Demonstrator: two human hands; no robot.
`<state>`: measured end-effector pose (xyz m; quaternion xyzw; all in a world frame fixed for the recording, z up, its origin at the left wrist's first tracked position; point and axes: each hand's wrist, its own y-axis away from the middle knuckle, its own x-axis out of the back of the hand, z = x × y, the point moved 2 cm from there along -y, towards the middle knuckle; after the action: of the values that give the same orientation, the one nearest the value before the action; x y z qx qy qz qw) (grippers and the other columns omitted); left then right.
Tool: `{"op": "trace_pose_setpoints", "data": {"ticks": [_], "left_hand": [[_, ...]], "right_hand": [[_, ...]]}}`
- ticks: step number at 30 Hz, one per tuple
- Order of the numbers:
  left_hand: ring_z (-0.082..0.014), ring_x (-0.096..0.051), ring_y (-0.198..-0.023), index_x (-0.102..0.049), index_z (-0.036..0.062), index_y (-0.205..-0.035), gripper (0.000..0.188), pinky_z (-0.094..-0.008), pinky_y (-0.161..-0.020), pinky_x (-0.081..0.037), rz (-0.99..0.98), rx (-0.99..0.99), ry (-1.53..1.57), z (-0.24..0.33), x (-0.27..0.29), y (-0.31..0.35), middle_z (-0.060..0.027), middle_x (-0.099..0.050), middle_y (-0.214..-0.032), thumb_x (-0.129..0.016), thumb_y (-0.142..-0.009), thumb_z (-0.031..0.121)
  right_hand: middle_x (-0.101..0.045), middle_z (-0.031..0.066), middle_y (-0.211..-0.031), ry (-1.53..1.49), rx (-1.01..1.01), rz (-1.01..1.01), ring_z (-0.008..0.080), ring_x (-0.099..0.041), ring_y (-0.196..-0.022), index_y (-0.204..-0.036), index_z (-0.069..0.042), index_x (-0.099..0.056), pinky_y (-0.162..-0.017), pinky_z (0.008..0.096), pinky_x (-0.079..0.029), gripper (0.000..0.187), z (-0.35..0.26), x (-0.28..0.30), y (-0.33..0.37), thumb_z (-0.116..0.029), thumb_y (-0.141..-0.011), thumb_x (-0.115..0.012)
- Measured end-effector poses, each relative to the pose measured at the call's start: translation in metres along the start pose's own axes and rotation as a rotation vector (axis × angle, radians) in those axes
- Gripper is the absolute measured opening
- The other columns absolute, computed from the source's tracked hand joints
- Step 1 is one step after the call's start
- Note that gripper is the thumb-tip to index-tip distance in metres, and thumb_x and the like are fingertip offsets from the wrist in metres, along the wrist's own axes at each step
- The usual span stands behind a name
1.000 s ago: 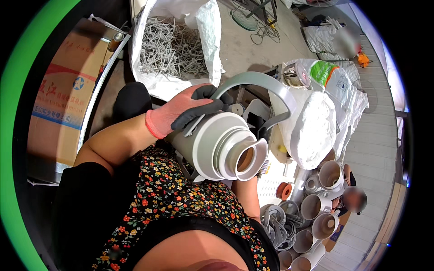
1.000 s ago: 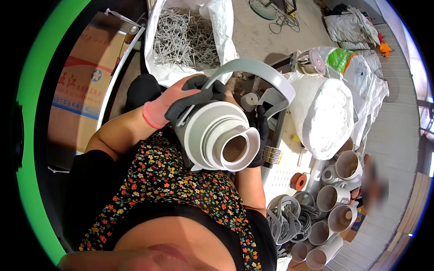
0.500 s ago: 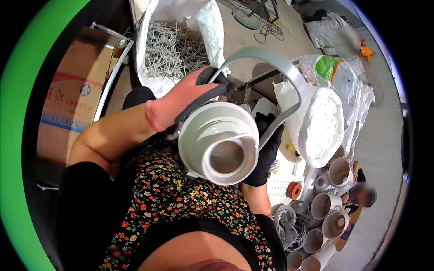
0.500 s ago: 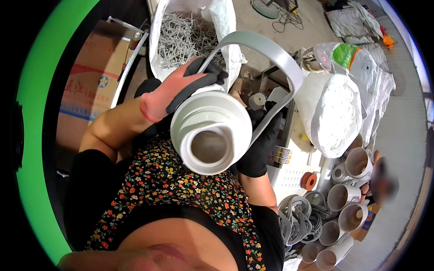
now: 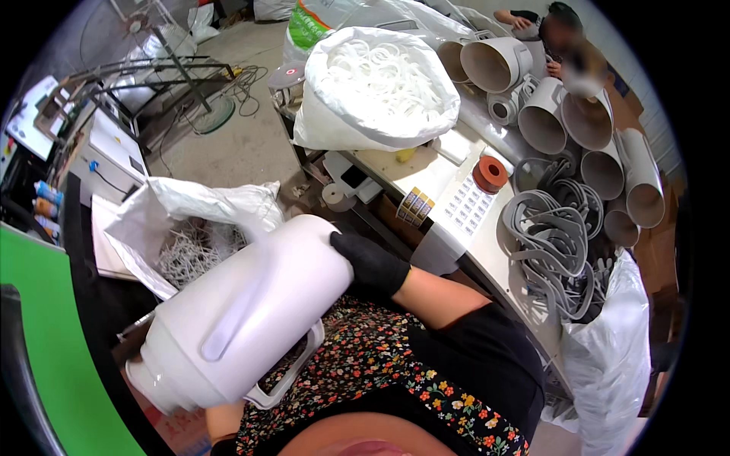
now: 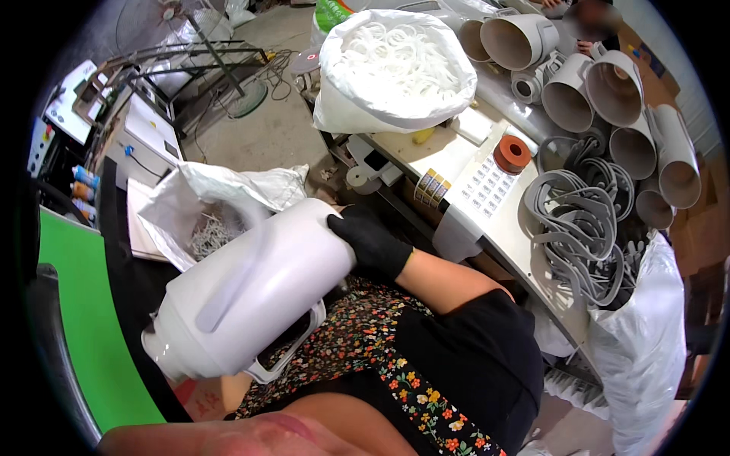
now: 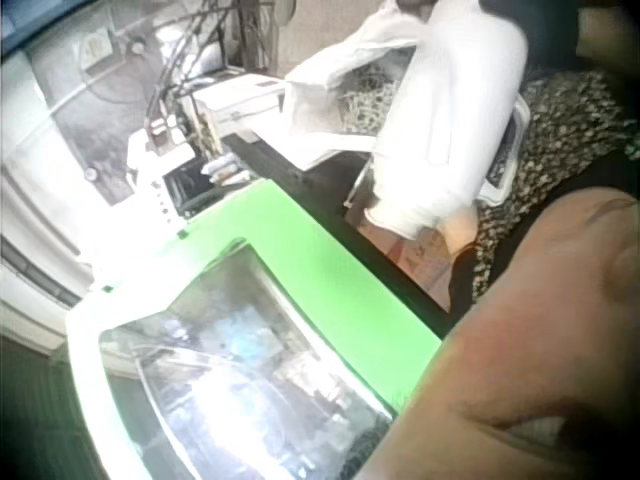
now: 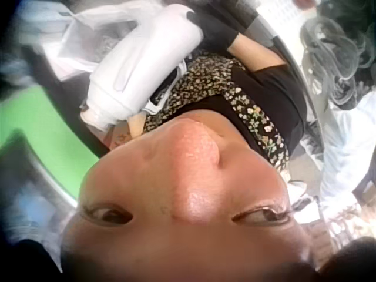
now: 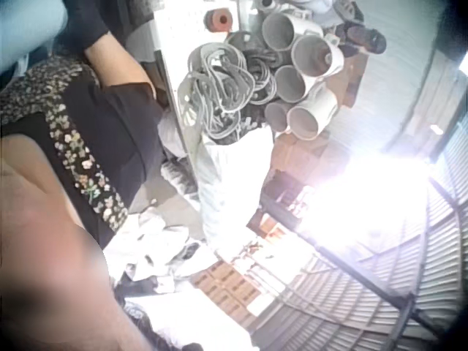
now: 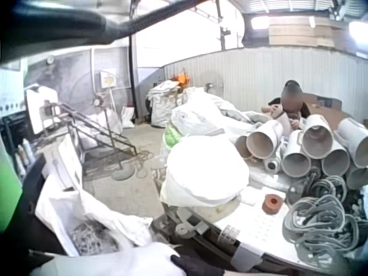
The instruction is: The person assembles white plastic jugs by attaching grey handles and applying labels. They pick up a jug, insert a handle, apply a label, and place the finished unit into a cardboard box. The process is repeated multiple times in a continuous loop.
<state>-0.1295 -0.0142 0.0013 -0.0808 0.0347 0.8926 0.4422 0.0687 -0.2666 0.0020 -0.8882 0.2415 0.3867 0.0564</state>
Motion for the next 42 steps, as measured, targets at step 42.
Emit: {"op": "trace_pose_setpoints", "data": {"ticks": [42], "left_hand": [[-0.0271, -0.063, -0.089, -0.069, 0.0083, -0.095, 0.018, -0.0354, -0.080, -0.048, 1.056, 0.481, -1.398, -0.276, 0.289, 0.407, -0.0106, -0.068, -0.093, -0.057, -0.090, 0.021]], "right_hand": [[-0.061, 0.0079, -0.101, 0.351, -0.646, -0.096, 0.0215, -0.059, -0.090, -0.119, -0.004, -0.055, -0.082, 0.0355, -0.050, 0.030, 0.139, 0.017, -0.053, -0.026, -0.098, -0.054]]}}
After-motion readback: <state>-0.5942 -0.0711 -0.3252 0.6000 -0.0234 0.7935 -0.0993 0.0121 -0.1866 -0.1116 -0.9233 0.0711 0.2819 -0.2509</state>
